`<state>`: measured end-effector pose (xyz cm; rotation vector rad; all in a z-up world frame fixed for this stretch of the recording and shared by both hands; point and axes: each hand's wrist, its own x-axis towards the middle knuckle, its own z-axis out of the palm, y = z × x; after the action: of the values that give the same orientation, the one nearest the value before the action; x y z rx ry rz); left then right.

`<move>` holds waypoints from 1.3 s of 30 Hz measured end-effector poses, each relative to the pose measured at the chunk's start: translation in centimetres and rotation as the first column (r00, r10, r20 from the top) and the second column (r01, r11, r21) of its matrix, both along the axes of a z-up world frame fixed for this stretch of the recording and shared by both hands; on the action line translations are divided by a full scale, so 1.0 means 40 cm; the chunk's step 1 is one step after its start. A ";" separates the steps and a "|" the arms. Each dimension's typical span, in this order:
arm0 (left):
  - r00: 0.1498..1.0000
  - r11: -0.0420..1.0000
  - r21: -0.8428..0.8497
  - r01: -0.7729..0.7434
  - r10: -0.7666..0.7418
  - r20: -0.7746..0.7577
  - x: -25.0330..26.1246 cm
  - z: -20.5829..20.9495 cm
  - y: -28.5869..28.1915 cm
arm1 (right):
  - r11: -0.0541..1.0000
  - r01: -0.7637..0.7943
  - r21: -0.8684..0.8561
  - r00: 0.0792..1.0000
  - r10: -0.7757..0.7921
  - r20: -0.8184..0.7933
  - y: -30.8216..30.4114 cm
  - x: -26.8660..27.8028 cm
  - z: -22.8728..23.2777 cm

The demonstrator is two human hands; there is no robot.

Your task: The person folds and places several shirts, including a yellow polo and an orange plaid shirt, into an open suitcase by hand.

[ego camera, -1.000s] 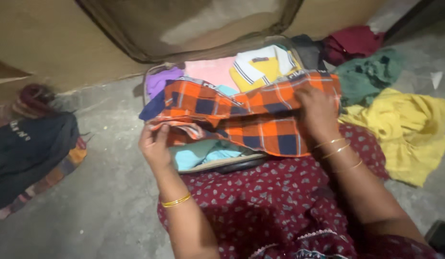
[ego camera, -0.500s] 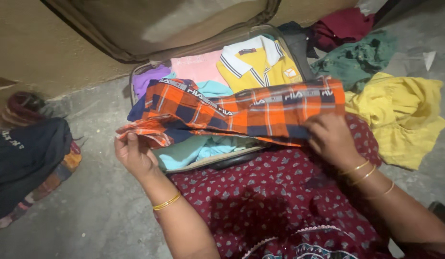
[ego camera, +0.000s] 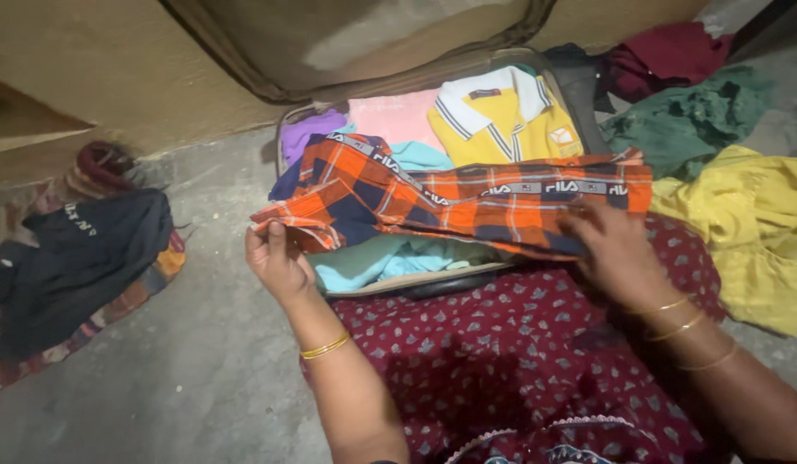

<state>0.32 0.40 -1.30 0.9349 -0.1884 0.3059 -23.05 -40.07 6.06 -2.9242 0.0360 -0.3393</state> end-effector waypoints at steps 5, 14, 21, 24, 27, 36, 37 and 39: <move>0.991 1.000 0.009 0.026 -0.027 0.130 -0.027 0.020 0.035 | 0.993 0.115 -0.031 0.992 -0.112 0.065 -0.122 -0.010 0.075; 0.780 0.546 0.570 -0.614 0.307 0.546 -0.159 0.292 0.220 | 0.845 0.089 0.528 0.994 -0.109 0.006 -0.351 -0.056 0.217; 0.983 0.967 0.248 -0.059 0.013 0.184 0.089 0.455 0.117 | 0.861 -0.063 0.505 0.933 -0.129 0.337 -0.315 0.111 0.259; 0.960 0.949 0.309 -0.057 -0.033 0.278 0.079 0.505 0.163 | 0.943 -0.133 0.304 0.867 -0.038 0.498 -0.299 0.121 0.283; 0.980 0.883 0.465 -0.060 -0.036 0.194 0.021 0.482 0.198 | 0.995 -0.089 0.033 0.834 0.056 0.548 -0.294 0.123 0.268; 0.905 0.229 0.876 0.425 -0.133 -0.404 -0.234 0.216 0.132 | 0.990 0.086 -0.114 0.984 -0.066 0.164 -0.269 0.036 -0.040; 0.860 0.190 0.841 0.507 -0.038 -0.510 -0.247 0.226 0.128 | 0.985 0.105 -0.139 0.984 -0.082 0.161 -0.267 0.031 -0.050; 0.971 0.126 0.963 0.238 0.005 -0.240 -0.235 0.268 0.115 | 0.972 0.138 -0.188 0.981 -0.109 0.157 -0.251 0.028 -0.043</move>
<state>-9.07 5.01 9.43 2.3407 -0.3007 -0.1538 -21.92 -50.10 4.35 -3.0910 0.1739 -0.6100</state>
